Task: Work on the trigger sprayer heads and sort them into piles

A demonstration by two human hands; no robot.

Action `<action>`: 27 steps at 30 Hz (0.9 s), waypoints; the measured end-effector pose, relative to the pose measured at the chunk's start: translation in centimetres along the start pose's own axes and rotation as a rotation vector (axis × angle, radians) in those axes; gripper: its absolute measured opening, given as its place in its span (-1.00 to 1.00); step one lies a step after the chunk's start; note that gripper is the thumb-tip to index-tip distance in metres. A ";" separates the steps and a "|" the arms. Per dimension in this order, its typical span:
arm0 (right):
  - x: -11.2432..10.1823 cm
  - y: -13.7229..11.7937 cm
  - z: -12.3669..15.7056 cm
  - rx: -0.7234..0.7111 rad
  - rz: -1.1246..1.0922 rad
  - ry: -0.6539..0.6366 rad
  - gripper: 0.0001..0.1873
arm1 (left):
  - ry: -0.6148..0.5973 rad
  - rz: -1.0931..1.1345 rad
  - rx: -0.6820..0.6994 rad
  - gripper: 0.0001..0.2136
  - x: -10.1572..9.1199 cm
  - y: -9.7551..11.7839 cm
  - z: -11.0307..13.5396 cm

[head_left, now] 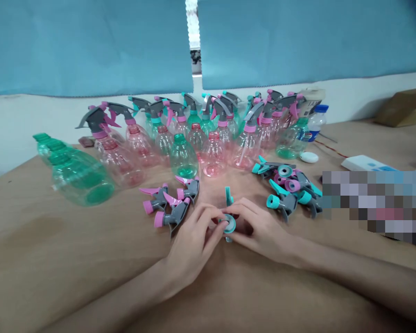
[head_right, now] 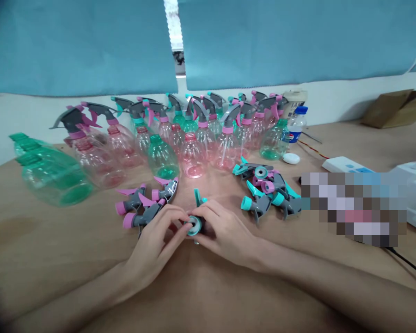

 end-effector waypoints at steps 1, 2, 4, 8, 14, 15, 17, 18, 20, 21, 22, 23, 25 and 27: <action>0.0 0.1 0.0 0.007 -0.006 0.005 -0.75 | 0.000 -0.050 0.032 -0.92 0.0 0.1 0.0; 0.0 0.2 0.1 0.014 -0.011 0.014 -0.73 | 0.005 -0.104 0.064 -0.89 0.0 0.1 0.0; -0.1 0.4 0.2 0.028 -0.017 0.043 -0.69 | 0.034 -0.203 0.122 -0.84 -0.1 0.3 0.0; -0.2 0.7 0.3 0.024 -0.014 0.081 -0.73 | 0.095 -0.307 0.179 -0.81 -0.2 0.5 0.1; -0.3 0.7 0.2 0.000 -0.046 0.107 -0.77 | 0.112 -0.350 0.235 -0.78 -0.4 0.6 0.0; -0.3 0.7 0.2 0.002 -0.053 0.102 -0.77 | 0.108 -0.371 0.266 -0.77 -0.4 0.6 -0.1; -0.3 0.8 0.2 0.003 -0.067 0.099 -0.75 | 0.107 -0.424 0.345 -0.78 -0.4 0.8 -0.4; -0.4 0.9 0.3 0.002 -0.072 0.101 -0.74 | 0.110 -0.445 0.382 -0.79 -0.4 0.8 -0.5; -0.4 1.0 0.3 0.006 -0.079 0.107 -0.73 | 0.109 -0.461 0.424 -0.83 -0.3 0.9 -0.6; -0.4 1.1 0.3 0.010 -0.082 0.106 -0.73 | 0.105 -0.456 0.424 -0.84 -0.3 0.8 -0.7; -0.4 1.1 0.3 0.018 -0.082 0.104 -0.73 | 0.097 -0.441 0.413 -0.84 -0.3 0.8 -0.8; -0.4 1.2 0.3 0.025 -0.080 0.101 -0.73 | 0.085 -0.415 0.394 -0.84 -0.3 0.7 -0.8; -0.4 1.2 0.3 0.027 -0.080 0.102 -0.73 | 0.047 -0.339 0.334 -0.82 -0.4 0.4 -0.9; -0.4 1.1 0.2 0.021 -0.082 0.109 -0.75 | -0.005 -0.244 0.259 -0.81 -0.5 0.1 -1.0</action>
Point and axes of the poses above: each hand's wrist, its own z-axis away from the middle knuckle, its own x-axis out of the palm, y = z × x, the point moved 3 cm from there along -z, towards the middle knuckle, and after that the axes turned 8 degrees about -x, right-handed, at the moved point
